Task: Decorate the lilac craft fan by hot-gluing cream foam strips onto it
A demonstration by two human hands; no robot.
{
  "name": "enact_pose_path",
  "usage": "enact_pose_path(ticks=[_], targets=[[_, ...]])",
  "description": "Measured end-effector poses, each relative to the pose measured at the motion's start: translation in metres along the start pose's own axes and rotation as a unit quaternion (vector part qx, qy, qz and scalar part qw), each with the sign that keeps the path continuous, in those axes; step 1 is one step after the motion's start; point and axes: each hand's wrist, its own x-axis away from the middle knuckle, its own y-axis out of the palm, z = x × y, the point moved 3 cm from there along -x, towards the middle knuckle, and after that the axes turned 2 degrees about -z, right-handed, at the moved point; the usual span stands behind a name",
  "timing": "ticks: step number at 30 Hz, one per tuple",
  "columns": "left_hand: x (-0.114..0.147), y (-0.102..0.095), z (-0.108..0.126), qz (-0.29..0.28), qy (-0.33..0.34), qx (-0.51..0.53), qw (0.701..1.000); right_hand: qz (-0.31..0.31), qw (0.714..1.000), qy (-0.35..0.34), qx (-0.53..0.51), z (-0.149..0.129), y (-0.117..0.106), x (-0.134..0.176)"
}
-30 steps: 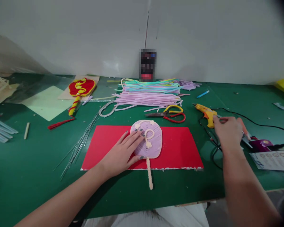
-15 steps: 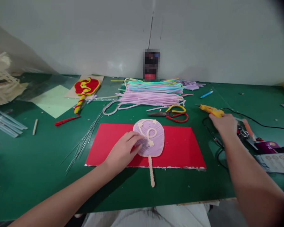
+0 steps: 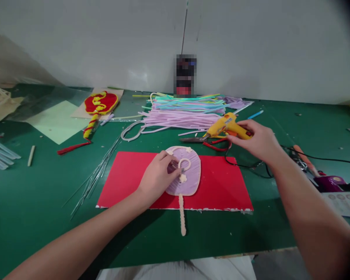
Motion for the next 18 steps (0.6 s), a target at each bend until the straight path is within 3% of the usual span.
enact_pose_path(ticks=[5, 9, 18], targets=[[0.0, 0.001, -0.005, 0.007, -0.009, 0.033, 0.999, -0.053, 0.994, -0.098, -0.008, -0.018, 0.031, -0.005], [-0.001, 0.003, -0.009, 0.012, -0.019, 0.031, 0.999, -0.069, 0.989, -0.131, -0.016, -0.025, 0.046, -0.007], [-0.002, 0.003, -0.009, 0.015, -0.026, 0.024, 0.999, -0.123, 0.979, -0.162, -0.017, -0.045, 0.049, -0.014]])
